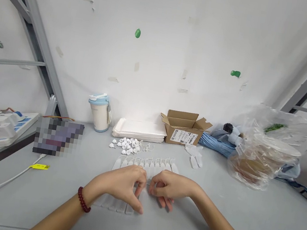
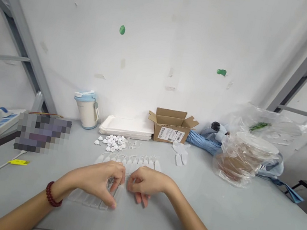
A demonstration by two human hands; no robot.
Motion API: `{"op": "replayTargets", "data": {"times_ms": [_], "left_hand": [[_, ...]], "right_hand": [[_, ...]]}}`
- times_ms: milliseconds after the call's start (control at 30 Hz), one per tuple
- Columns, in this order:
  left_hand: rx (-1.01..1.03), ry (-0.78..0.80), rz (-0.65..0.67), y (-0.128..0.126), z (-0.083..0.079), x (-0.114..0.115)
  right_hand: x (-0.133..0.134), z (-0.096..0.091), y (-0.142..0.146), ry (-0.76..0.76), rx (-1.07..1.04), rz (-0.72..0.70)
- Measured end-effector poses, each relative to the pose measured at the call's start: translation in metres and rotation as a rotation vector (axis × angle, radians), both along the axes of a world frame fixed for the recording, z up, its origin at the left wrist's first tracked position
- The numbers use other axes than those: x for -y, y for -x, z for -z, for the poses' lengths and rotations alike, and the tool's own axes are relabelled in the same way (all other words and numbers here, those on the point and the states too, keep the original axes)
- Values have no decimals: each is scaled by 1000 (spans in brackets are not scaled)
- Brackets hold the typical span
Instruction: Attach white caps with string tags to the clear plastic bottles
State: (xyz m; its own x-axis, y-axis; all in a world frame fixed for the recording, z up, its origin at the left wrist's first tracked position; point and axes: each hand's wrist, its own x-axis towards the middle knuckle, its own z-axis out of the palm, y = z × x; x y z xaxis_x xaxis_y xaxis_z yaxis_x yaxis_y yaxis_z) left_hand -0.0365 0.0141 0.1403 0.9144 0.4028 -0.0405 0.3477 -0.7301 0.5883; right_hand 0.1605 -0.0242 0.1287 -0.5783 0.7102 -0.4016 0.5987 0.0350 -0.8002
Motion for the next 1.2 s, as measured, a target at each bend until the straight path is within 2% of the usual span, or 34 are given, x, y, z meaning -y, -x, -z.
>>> {"op": "replayTargets", "data": {"times_ms": [233, 467, 667, 800, 900, 1000, 1100, 1200], "left_hand": [[-106, -39, -45, 0, -1, 5], [-133, -126, -51, 1, 5, 6], [-135, -120, -53, 3, 7, 5], [-96, -120, -99, 6, 5, 1], [-2, -110, -130, 8, 0, -4], [118, -113, -265, 9, -5, -13], [230, -176, -447, 9, -4, -26], [253, -242, -531, 10, 5, -42]], "right_hand": [[-1, 5, 3, 23, -84, -11], [0, 5, 5, 54, -104, 27], [0, 6, 5, 50, -112, 29], [0, 4, 3, 70, -123, 43], [0, -1, 0, 59, -208, 82], [-3, -6, -5, -26, -358, 207], [-9, -9, -15, -197, -448, 401], [-19, -7, -32, -436, -306, 576]]}}
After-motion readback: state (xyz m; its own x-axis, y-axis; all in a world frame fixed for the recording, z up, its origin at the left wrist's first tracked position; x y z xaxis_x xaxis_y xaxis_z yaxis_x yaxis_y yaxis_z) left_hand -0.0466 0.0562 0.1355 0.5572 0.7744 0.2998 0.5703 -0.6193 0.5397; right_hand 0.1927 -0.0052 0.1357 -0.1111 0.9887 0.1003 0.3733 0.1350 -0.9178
